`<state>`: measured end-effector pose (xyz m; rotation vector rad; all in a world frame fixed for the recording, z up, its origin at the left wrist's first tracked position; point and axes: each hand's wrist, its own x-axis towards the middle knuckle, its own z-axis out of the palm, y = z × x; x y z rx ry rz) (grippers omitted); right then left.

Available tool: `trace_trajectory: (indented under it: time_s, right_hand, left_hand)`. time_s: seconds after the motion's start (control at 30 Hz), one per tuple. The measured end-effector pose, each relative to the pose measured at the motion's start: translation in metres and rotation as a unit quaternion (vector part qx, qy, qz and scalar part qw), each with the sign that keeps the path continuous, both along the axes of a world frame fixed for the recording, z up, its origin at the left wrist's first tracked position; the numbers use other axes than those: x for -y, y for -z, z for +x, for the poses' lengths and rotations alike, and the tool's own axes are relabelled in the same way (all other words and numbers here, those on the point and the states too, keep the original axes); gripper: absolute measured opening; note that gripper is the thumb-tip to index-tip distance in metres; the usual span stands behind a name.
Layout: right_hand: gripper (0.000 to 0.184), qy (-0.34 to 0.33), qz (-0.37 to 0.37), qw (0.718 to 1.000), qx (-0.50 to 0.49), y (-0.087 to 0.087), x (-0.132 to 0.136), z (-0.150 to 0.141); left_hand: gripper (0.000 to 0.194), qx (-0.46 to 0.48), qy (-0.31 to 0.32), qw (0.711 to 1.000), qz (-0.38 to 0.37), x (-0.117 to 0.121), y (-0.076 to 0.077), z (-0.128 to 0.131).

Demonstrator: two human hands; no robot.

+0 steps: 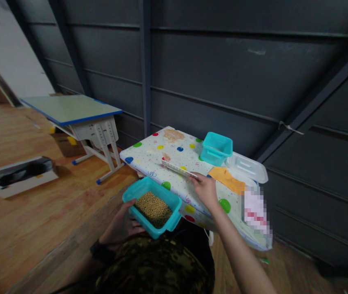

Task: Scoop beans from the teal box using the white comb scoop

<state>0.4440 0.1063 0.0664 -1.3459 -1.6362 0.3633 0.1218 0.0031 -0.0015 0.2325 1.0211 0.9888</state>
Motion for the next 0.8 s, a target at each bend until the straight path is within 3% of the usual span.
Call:
trace_trajectory:
  time_s: [0.2, 0.4, 0.53, 0.8]
  right_hand:
    - [0.027, -0.023, -0.012, 1.0, 0.009, 0.0, -0.003, 0.001]
    - [0.032, 0.0, 0.012, 1.0, -0.011, -0.001, 0.001, 0.002]
    - [0.036, 0.007, 0.02, 1.0, -0.011, 0.001, 0.016, 0.008]
    - [0.037, 0.034, 0.043, 0.998, 0.015, -0.001, 0.06, 0.026]
  left_hand:
    - [0.126, 0.009, 0.007, 1.0, 0.014, 0.001, 0.003, -0.002]
    - [0.127, -0.01, 0.0, 1.0, -0.001, 0.002, -0.006, 0.002]
    - [0.129, -0.009, -0.008, 1.0, 0.007, 0.004, -0.01, 0.004]
    - [0.115, -0.03, -0.005, 0.999, 0.014, 0.007, -0.016, 0.007]
